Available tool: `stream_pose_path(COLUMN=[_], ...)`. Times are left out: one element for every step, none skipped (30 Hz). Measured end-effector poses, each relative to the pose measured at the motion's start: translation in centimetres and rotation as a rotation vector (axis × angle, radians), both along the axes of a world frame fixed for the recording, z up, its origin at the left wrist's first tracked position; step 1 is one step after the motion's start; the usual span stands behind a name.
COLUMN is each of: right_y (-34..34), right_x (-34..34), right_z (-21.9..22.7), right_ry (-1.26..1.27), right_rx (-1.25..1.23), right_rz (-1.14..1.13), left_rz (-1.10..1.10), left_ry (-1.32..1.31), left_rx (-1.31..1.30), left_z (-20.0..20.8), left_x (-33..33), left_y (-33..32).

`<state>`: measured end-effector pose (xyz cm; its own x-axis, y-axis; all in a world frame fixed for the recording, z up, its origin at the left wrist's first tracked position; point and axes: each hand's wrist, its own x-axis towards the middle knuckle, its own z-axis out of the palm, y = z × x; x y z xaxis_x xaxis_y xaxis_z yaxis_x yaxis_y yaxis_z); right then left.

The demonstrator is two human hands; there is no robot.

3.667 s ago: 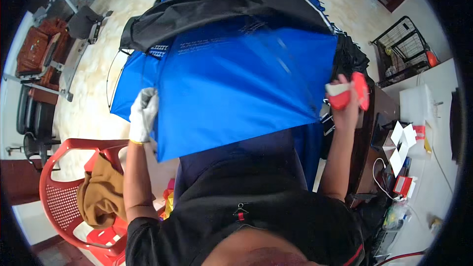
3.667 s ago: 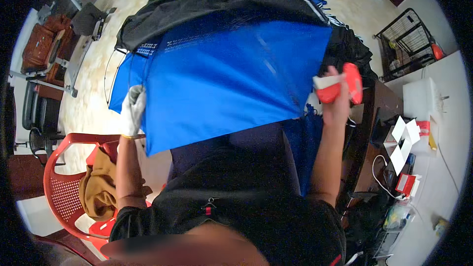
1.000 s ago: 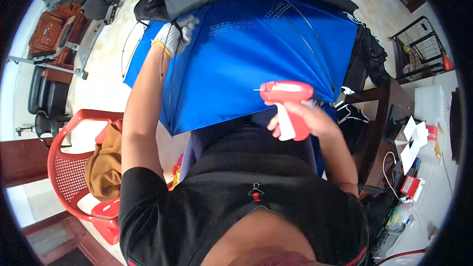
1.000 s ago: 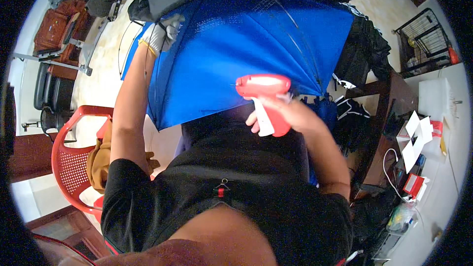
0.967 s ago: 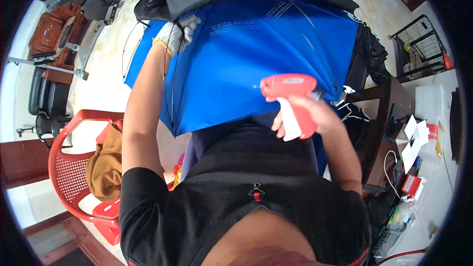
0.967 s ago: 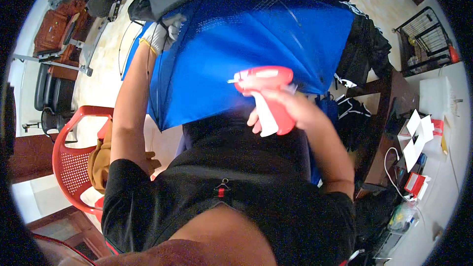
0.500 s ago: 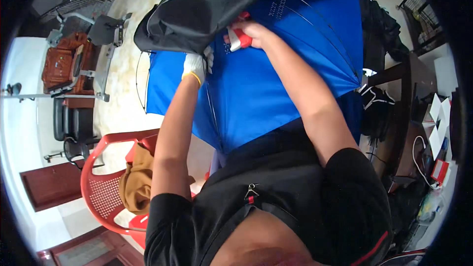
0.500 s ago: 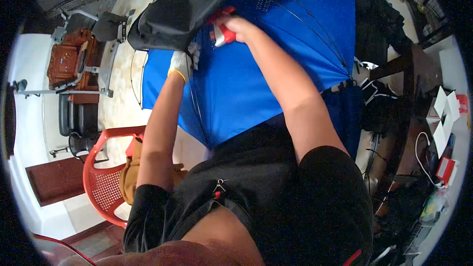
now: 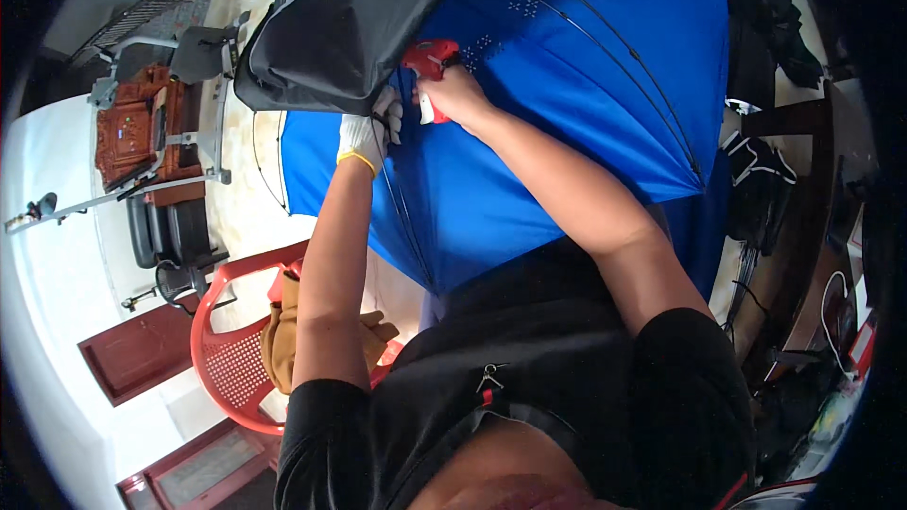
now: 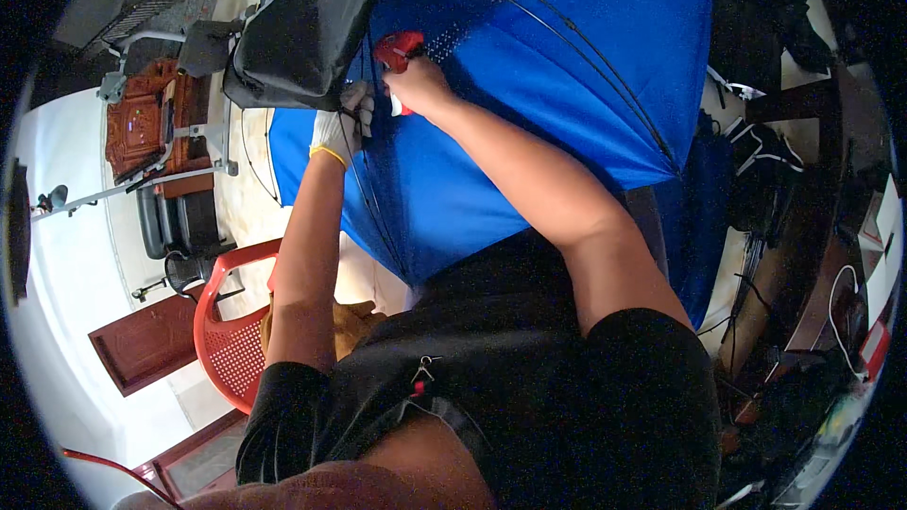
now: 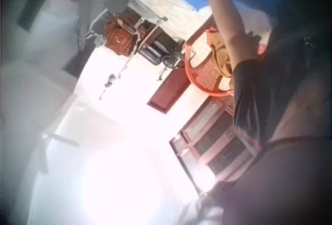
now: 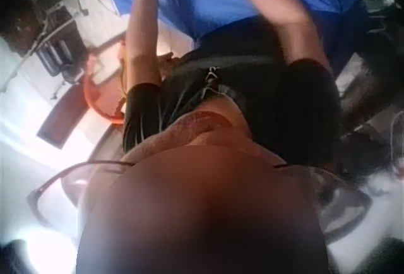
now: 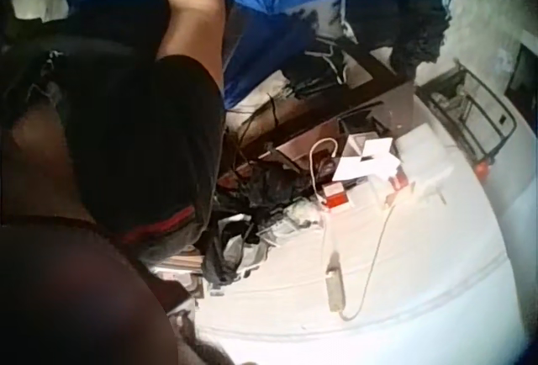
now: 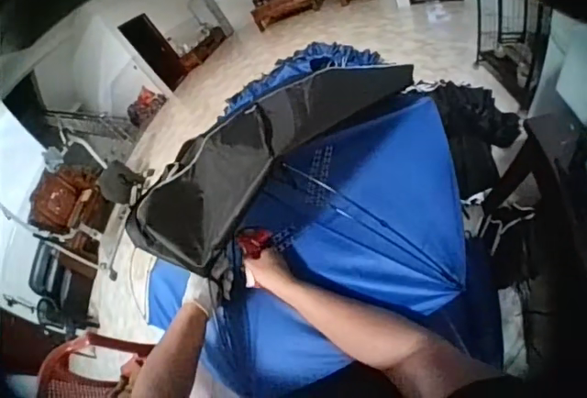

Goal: Assembling umbrella frames and canopies using a glue gun and inspecting the final product.

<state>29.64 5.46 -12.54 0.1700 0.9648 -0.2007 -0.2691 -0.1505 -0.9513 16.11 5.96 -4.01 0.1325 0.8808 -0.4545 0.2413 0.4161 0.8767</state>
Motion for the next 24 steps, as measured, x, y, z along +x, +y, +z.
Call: stream_pose_path(right_y=[-0.1, -0.4, -0.7, -0.9, -1.3, -1.6, -1.8, -1.8, -1.8, -1.7, -1.6, -1.5, -1.4, -1.3, -1.3, -1.3, -1.3, -1.3, -1.3, -1.3, -1.3, -1.2, -1.2, -1.2], right_x=[-0.1, -0.1, -0.1, 0.1, 0.5, 1.0, 1.3, 1.5, 1.6, 2.0, 2.2, 2.4, 2.6, 2.7, 2.7, 2.7, 2.7, 2.7, 2.7, 2.8, 2.8, 2.9, 2.9, 3.0], right_z=[0.2, 0.7, 1.3, 1.8, 2.2, 2.7, 3.0, 3.0, 3.1, 3.0, 2.9, 2.8, 2.8, 2.7, 2.7, 2.8, 2.8, 2.8, 2.9, 2.8, 2.8, 2.8, 2.8, 2.8], right_ry=[0.055, 0.108, 0.161, 0.161, 0.200, 0.239, 0.278, 0.277, 0.335, 0.391, 0.447, 0.445, 0.448, 0.451, 0.455, 0.455, 0.453, 0.450, 0.448, 0.448, 0.452, 0.456, 0.460, 0.460], right_rx=[-0.001, -0.002, -0.003, -0.004, 0.001, 0.006, 0.011, 0.010, 0.007, 0.004, 0.000, 0.000, 0.004, 0.008, 0.011, 0.011, 0.004, -0.003, -0.010, -0.010, -0.016, -0.022, -0.029, -0.029], right_rz=[0.021, 0.043, 0.063, 0.070, 0.095, 0.121, 0.147, 0.148, 0.168, 0.183, 0.198, 0.198, 0.213, 0.228, 0.245, 0.246, 0.248, 0.249, 0.250, 0.252, 0.258, 0.264, 0.270, 0.271], left_rz=[0.010, 0.018, 0.016, 0.013, 0.004, 0.005, 0.019, 0.034, 0.050, 0.048, 0.030, 0.012, -0.005, -0.006, -0.002, 0.002, 0.005, 0.007, 0.001, -0.005, -0.011, -0.010, -0.010, -0.010], left_ry=[-0.002, -0.001, 0.000, 0.000, -0.002, -0.003, 0.010, 0.024, 0.038, 0.036, 0.029, 0.023, 0.017, 0.015, 0.013, 0.011, 0.010, 0.009, 0.007, 0.004, 0.001, 0.001, 0.005, 0.009], left_rx=[-0.007, -0.007, 0.004, 0.015, 0.025, 0.024, 0.023, 0.022, 0.022, 0.021, 0.015, 0.010, 0.005, 0.005, 0.003, 0.000, -0.002, -0.002, 0.001, 0.003, 0.006, 0.006, -0.004, -0.015], left_z=[-0.1, -0.1, -0.1, -0.2, -0.3, -0.3, -0.4, -0.5, -0.5, -0.5, -0.4, -0.3, -0.1, 0.0, 0.1, 0.2, 0.2, 0.2, 0.1, 0.0, 0.0, 0.0, 0.0, -0.1], left_x=[-0.2, -0.4, -0.6, -0.8, -0.7, -0.7, -0.7, -0.8, -0.9, -0.6, -0.4, -0.3, -0.2, 0.0, 0.1, 0.1, 0.1, 0.0, -0.2, -0.3, -0.4, -0.4, -0.4, -0.5], left_y=[0.1, 0.0, 0.0, 0.0, 0.0, 0.0, 0.1, 0.1, 0.1, 0.1, 0.1, 0.1, 0.2, 0.1, 0.1, 0.0, -0.1, -0.1, -0.1, -0.1, -0.1, 0.0, 0.0, 0.1])
